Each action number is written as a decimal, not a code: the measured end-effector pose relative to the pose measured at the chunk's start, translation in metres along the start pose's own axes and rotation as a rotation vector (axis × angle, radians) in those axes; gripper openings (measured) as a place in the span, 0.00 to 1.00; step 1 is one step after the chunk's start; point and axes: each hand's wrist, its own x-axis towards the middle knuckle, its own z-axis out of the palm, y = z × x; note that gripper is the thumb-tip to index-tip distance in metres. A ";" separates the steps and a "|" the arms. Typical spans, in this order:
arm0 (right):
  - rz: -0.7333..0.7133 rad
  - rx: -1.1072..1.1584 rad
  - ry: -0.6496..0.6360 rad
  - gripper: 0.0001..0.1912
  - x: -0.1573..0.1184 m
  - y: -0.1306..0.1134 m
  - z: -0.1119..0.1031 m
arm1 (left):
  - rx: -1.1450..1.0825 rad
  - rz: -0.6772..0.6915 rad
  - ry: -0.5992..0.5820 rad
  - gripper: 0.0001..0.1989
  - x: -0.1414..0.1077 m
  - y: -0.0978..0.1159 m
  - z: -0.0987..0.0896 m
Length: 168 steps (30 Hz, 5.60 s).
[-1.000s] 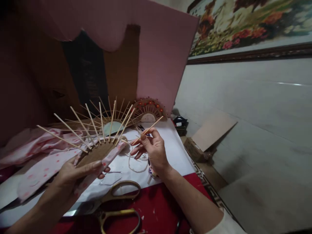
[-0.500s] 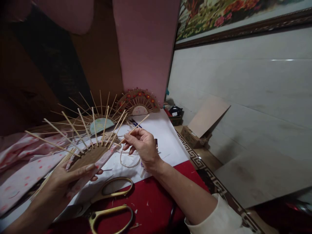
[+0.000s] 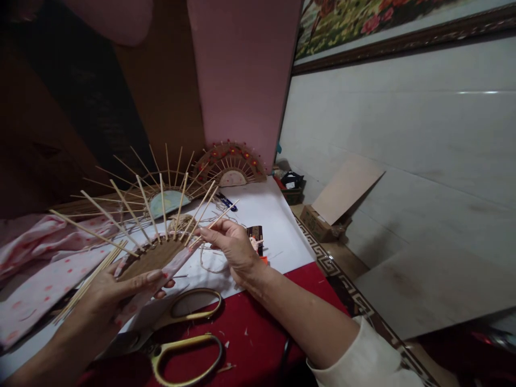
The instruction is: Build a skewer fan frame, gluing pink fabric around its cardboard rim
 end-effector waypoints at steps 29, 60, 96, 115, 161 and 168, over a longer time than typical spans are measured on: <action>-0.273 -0.139 0.014 0.10 -0.001 0.011 0.002 | -0.001 0.027 0.035 0.24 -0.003 0.000 0.000; -0.228 -0.043 0.100 0.12 -0.003 0.013 0.007 | -0.004 0.003 0.061 0.21 -0.004 0.000 0.008; -0.252 -0.059 0.148 0.13 -0.005 0.016 0.009 | -0.052 0.036 0.075 0.17 -0.003 -0.002 0.009; -0.263 -0.060 0.144 0.14 -0.005 0.016 0.008 | -0.045 0.031 0.072 0.19 0.000 -0.004 0.006; -0.260 -0.063 0.141 0.13 -0.006 0.013 0.008 | -0.055 0.018 0.107 0.23 -0.002 -0.002 0.009; -0.252 -0.099 0.131 0.12 -0.005 0.013 0.008 | -0.046 0.006 0.089 0.21 -0.002 -0.003 0.007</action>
